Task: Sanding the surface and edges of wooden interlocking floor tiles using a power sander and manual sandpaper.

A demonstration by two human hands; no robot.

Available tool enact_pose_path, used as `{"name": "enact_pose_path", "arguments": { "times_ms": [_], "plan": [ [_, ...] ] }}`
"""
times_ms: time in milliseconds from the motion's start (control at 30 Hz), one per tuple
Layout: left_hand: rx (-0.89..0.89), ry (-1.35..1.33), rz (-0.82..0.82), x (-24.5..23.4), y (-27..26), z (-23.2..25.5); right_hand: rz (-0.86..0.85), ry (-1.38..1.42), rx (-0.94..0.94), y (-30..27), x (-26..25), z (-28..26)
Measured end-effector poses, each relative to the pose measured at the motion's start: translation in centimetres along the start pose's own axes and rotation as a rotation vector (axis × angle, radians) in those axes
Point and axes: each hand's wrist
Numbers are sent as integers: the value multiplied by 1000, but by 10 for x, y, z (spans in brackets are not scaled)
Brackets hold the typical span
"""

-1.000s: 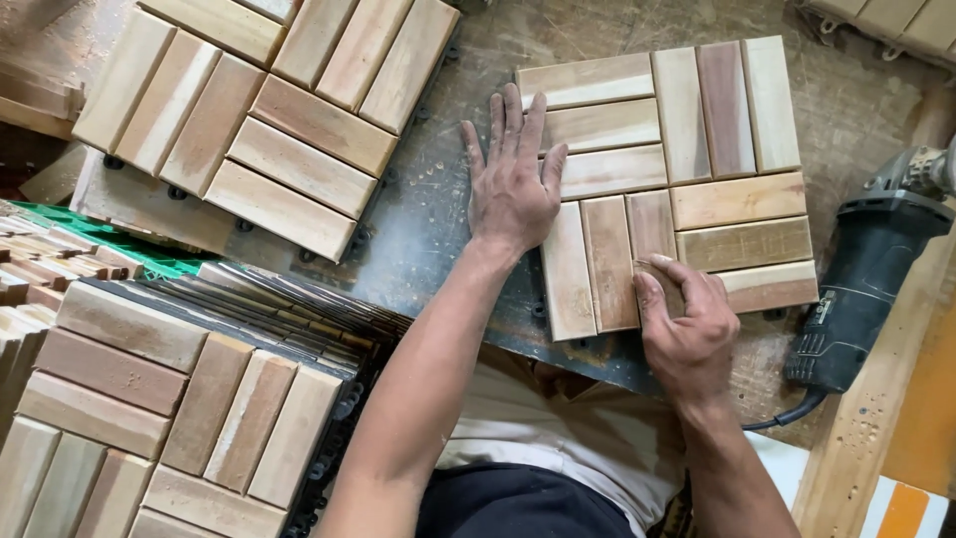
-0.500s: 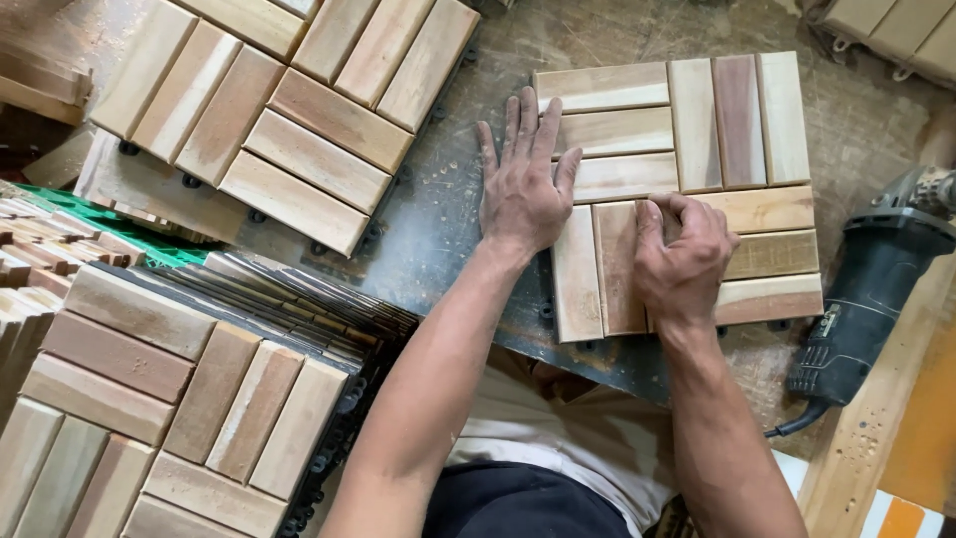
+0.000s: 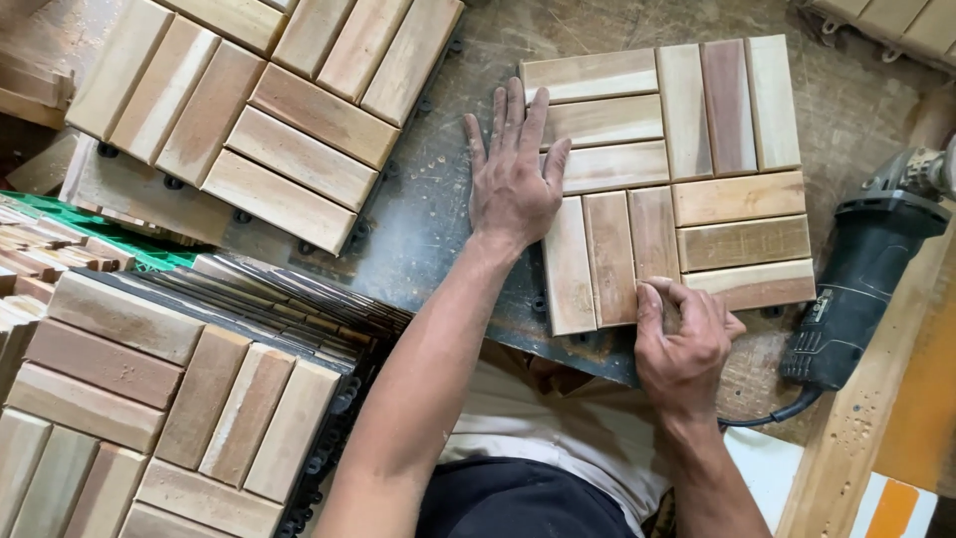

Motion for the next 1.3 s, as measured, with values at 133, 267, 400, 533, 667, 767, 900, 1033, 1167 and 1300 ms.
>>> {"name": "enact_pose_path", "arguments": {
  "times_ms": [133,267,400,533,667,767,900,1033,1167,1300],
  "plan": [
    [0,-8,-5,-1,0,2,23,-4,-3,-19,-4,11],
    [-19,16,-11,0,-1,2,19,11,5,-19,-10,3],
    [-10,0,-17,-1,0,2,46,-5,-36,3,4,7],
    [3,2,2,0,-1,0,77,-15,-88,45,30,4],
    [6,-17,43,0,0,2,106,23,-104,88,50,-3],
    [4,-29,42,-2,0,0,98,37,-99,99,50,-15],
    [0,-28,10,-1,1,0,70,9,-105,82,41,-12],
    [-1,-41,21,-1,1,-1,92,19,-103,51,29,-6],
    [7,-24,18,-1,0,1,90,-1,-91,29,13,-6],
    [3,-24,8,-2,1,0,94,6,-84,12,3,-8]
  ]
}}
Point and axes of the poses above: each hand's wrist, its own y-axis towards the middle knuckle, its own x-axis out of the palm, z = x × y, and after that the axes turned 12 degrees about x, right-handed
